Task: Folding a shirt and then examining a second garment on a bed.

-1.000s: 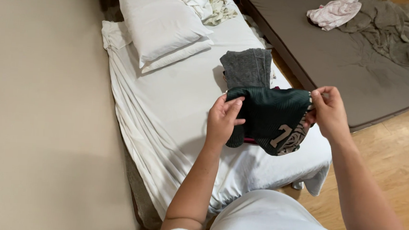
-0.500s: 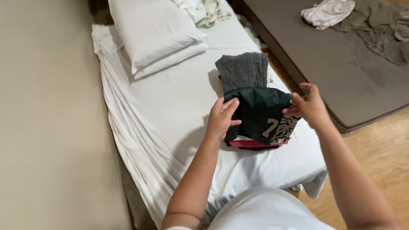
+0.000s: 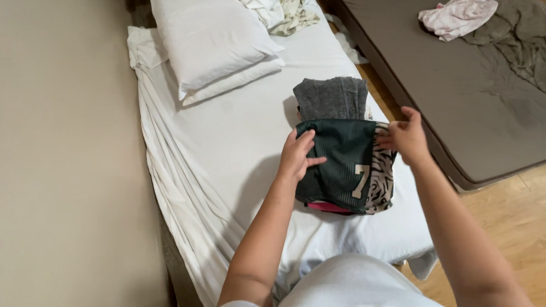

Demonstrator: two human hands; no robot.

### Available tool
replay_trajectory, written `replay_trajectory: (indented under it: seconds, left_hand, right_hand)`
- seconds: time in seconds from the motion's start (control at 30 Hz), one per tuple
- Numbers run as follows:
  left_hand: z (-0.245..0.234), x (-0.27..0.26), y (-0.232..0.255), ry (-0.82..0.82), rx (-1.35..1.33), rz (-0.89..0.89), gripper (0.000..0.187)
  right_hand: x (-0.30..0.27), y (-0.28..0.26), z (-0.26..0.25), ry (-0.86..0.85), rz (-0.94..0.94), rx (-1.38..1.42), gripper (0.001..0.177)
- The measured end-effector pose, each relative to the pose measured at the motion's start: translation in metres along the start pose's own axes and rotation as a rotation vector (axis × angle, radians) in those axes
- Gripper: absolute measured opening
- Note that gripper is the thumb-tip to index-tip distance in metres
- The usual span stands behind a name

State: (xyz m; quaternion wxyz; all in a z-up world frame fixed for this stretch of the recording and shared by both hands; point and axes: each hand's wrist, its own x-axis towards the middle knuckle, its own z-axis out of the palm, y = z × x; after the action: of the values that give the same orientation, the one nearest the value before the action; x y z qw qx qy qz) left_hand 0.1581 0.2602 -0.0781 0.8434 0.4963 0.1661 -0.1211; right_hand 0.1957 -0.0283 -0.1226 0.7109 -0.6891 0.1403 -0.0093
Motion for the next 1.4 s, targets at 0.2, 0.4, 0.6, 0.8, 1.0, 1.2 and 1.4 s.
replay_trajectory:
  seconds: [0.2,0.4,0.6,0.8,1.0,1.2,1.4]
  left_hand:
    - [0.015,-0.011,-0.009,-0.018,0.193,-0.113,0.092]
    - [0.023,0.004,-0.039,-0.074,0.186,-0.199,0.091]
    - [0.011,0.042,-0.095,-0.008,0.233,-0.212,0.070]
    - [-0.010,0.063,-0.113,0.112,0.482,-0.210,0.065]
    - [-0.004,0.058,-0.123,0.107,0.571,-0.154,0.061]
    - [0.006,0.041,-0.107,0.042,0.578,-0.101,0.052]
    - [0.004,0.016,-0.105,-0.143,0.781,-0.001,0.049]
  right_hand:
    - [-0.052,0.008,0.036,0.006,-0.100,-0.332,0.054]
    - [-0.082,0.035,0.063,-0.106,0.396,-0.093,0.057]
    - [-0.056,0.059,0.060,-0.028,0.519,0.100,0.064]
    - [-0.034,0.109,0.062,-0.141,0.460,0.006,0.076]
    - [-0.024,0.142,0.050,-0.070,0.442,0.026,0.072]
    - [-0.031,0.098,0.051,-0.061,0.508,0.074,0.068]
    - [-0.024,0.146,0.038,-0.062,0.465,0.005,0.056]
